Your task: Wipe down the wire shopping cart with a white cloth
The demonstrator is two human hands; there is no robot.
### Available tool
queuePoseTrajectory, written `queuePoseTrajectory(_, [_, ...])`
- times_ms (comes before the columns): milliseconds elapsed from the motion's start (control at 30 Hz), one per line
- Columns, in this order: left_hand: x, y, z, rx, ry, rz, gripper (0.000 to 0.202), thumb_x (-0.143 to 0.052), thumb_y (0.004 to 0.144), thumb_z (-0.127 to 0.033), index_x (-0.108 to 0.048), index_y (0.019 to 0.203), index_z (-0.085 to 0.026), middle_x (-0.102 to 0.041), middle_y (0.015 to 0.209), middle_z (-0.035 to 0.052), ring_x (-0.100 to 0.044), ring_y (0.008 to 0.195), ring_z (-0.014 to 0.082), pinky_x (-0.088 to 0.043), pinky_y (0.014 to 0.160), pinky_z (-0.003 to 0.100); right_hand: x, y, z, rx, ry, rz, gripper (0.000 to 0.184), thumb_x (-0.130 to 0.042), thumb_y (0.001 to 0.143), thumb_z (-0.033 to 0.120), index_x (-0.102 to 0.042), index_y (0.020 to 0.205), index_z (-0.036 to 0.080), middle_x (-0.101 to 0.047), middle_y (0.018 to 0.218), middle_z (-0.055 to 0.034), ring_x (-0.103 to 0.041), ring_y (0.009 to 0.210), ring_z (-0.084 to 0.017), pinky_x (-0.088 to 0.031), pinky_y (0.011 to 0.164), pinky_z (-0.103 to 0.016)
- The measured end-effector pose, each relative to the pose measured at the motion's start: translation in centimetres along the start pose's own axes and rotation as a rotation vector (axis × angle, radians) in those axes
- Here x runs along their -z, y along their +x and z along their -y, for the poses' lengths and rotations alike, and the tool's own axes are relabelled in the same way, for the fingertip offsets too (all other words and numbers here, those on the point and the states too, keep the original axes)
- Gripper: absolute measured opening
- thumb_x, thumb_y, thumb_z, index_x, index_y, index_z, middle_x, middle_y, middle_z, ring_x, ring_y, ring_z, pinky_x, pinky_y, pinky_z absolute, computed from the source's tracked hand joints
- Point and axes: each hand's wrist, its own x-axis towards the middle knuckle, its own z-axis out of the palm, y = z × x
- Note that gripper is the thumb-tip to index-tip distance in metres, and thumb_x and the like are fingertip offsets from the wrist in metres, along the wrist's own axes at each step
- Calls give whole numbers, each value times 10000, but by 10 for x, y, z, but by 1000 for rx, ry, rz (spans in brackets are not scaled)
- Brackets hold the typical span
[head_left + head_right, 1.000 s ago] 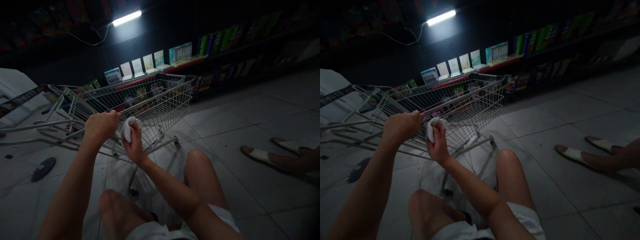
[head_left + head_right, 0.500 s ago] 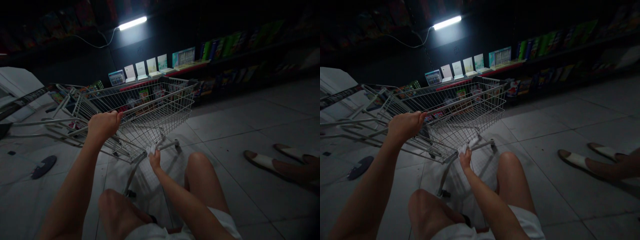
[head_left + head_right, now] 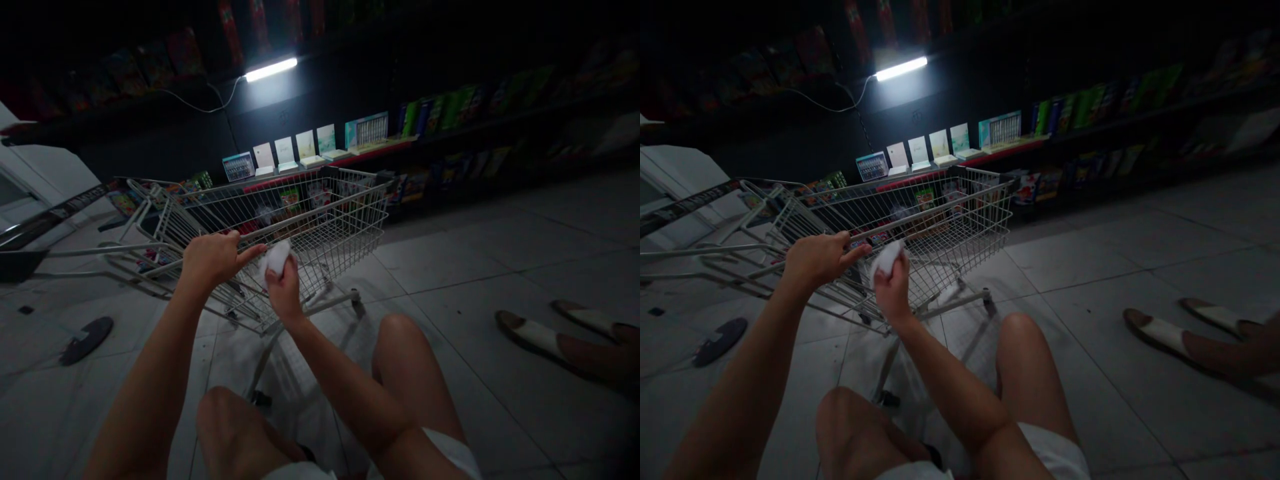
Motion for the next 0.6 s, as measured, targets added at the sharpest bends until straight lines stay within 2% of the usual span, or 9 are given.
queuePoseTrajectory(67, [0,-2,2,-19,10,5,981,9,855,-806,-678,1104,-151,-740,918,203,-711,907,397,-491,724,435,-6,9,22,211,-153,101,647,-521,846,154,-394,1477,216,-449,1442,-116,-439,1368,-251,-448,1135,-433])
queuePoseTrajectory(133, [1,-4,4,-35,23,17,993,33,853,-799,-668,1118,-147,-740,939,209,-707,934,398,-485,739,430,-8,15,22,345,-288,237,695,-528,836,131,-377,1507,229,-410,1505,-106,-389,1424,-259,-429,1164,-422])
queuePoseTrajectory(167, [1,-5,5,-35,31,25,995,39,853,-797,-664,1121,-147,-740,949,210,-705,947,397,-483,747,427,-5,15,13,378,-343,301,695,-527,834,126,-389,1508,228,-419,1509,-104,-393,1425,-262,-427,1169,-415])
queuePoseTrajectory(233, [2,-6,5,-15,42,41,989,32,848,-806,-662,1119,-156,-742,951,203,-705,950,387,-479,755,416,9,8,-20,378,-418,406,680,-526,825,124,-432,1493,215,-455,1495,-110,-419,1407,-269,-407,1187,-415])
queuePoseTrajectory(333, [3,-7,5,13,49,48,973,-20,832,-842,-661,1139,-177,-746,934,184,-711,925,372,-476,747,397,48,-22,-83,206,-436,493,662,-516,774,101,-516,1430,196,-507,1441,-123,-458,1376,-267,-385,1203,-436])
queuePoseTrajectory(400, [3,-7,5,14,49,56,977,-52,817,-866,-659,1159,-181,-748,936,182,-711,915,371,-476,737,394,76,-48,-115,24,-393,445,656,-520,739,103,-537,1394,139,-515,1401,-164,-454,1380,-291,-395,1189,-472])
queuePoseTrajectory(467, [4,-7,5,16,50,67,984,-64,808,-877,-657,1172,-182,-750,948,183,-709,916,367,-476,739,391,94,-68,-132,-114,-345,345,638,-527,704,107,-557,1341,82,-513,1375,-204,-454,1373,-317,-391,1179,-514])
queuePoseTrajectory(533, [4,-7,5,21,54,76,984,-63,806,-879,-657,1170,-184,-751,960,181,-709,922,356,-475,749,384,99,-76,-135,-332,-205,118,582,-557,648,102,-609,1227,92,-546,1330,-188,-478,1341,-308,-396,1172,-493])
queuePoseTrajectory(600, [5,-7,5,24,61,72,987,-58,803,-881,-659,1160,-184,-751,961,179,-709,923,351,-475,754,381,89,-72,-129,-582,-33,-143,447,-580,619,117,-634,1061,146,-619,1182,-125,-560,1218,-271,-488,1078,-434])
